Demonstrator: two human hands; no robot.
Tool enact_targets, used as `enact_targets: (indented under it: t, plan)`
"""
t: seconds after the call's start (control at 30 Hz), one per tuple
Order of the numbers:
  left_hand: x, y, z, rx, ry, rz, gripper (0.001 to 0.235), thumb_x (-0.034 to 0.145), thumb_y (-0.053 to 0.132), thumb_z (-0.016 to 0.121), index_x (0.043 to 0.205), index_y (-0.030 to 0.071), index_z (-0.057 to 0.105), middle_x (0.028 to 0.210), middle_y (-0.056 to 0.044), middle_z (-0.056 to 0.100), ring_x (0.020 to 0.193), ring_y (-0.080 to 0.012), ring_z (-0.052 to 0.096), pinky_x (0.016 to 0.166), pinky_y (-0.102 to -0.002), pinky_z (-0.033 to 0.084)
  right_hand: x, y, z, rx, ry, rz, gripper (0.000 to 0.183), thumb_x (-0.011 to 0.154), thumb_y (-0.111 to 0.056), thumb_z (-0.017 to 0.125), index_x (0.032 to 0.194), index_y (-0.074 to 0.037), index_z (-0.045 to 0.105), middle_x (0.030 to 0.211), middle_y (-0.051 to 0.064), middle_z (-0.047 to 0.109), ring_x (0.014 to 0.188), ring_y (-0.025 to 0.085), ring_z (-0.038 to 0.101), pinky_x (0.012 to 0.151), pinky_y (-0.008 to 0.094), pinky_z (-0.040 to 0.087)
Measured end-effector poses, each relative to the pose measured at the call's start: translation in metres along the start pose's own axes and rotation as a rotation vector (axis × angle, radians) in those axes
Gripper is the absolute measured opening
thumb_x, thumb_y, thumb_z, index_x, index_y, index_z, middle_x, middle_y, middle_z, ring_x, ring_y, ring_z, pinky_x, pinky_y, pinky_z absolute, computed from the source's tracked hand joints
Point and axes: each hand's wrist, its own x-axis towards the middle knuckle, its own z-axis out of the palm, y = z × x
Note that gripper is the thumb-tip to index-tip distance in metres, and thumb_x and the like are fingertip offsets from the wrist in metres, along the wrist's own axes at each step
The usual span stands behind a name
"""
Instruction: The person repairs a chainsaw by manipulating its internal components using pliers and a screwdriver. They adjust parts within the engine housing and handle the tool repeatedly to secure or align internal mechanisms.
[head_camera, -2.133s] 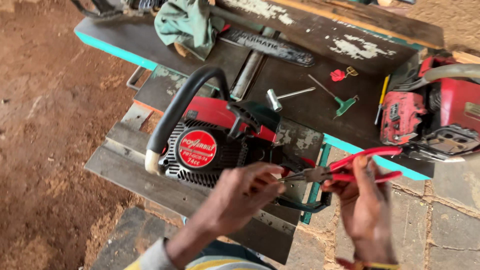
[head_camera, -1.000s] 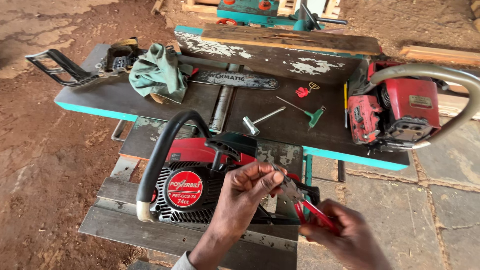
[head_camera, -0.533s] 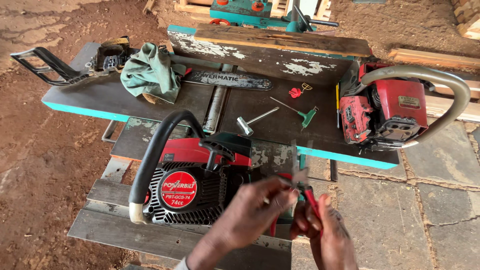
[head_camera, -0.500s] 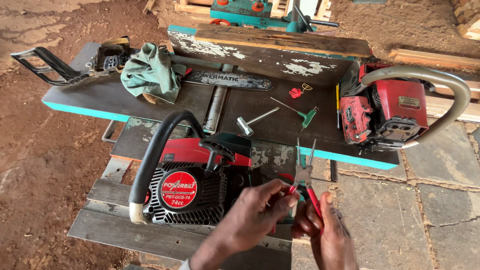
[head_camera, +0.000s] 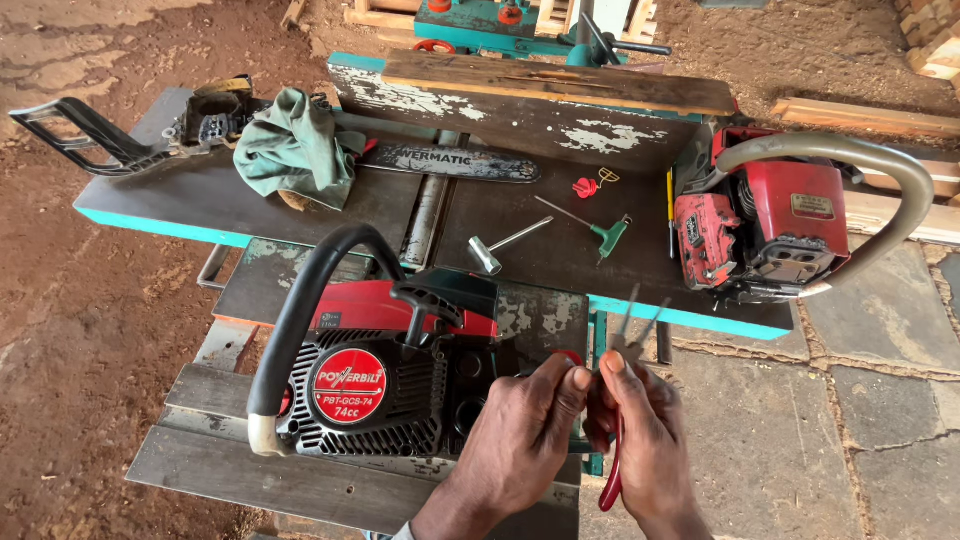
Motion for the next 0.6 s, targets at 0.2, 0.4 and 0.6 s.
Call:
enact_targets:
  t: [0.2, 0.4, 0.6]
  plan:
    - [-0.002, -0.008, -0.010, -0.192, -0.009, -0.076, 0.028, 0.110, 0.025, 0.045, 0.097, 0.002, 0.056, 0.066, -0.010, 0.070, 0.058, -0.0195, 0.074, 0.051, -0.035, 0.059, 0.005, 0.020, -0.004, 0.199, 0.101, 0.387, 0.030, 0.105, -0.029, 0.057, 0.083, -0.009, 0.062, 0.065, 0.002, 0.056, 0.054, 0.012, 0.051, 0.051, 0.030, 0.042]
    - [0.003, -0.012, -0.005, 0.040, 0.025, -0.008, 0.029, 0.110, 0.022, 0.049, 0.094, -0.002, 0.056, 0.064, -0.014, 0.065, 0.054, -0.0235, 0.066, 0.046, -0.038, 0.048, 0.024, 0.028, -0.019, 0.385, -0.301, 0.323, 0.036, 0.111, -0.030, 0.056, 0.089, -0.003, 0.065, 0.068, 0.006, 0.060, 0.056, 0.015, 0.055, 0.055, 0.035, 0.046]
    - [0.011, -0.009, -0.003, -0.182, 0.045, -0.138, 0.030, 0.111, 0.026, 0.043, 0.101, 0.005, 0.063, 0.066, -0.007, 0.070, 0.056, -0.0212, 0.072, 0.047, -0.033, 0.054, 0.009, 0.000, 0.013, 0.142, -0.130, 0.221, 0.041, 0.088, -0.012, 0.058, 0.128, -0.005, 0.056, 0.115, 0.011, 0.068, 0.106, 0.022, 0.067, 0.095, 0.040, 0.056]
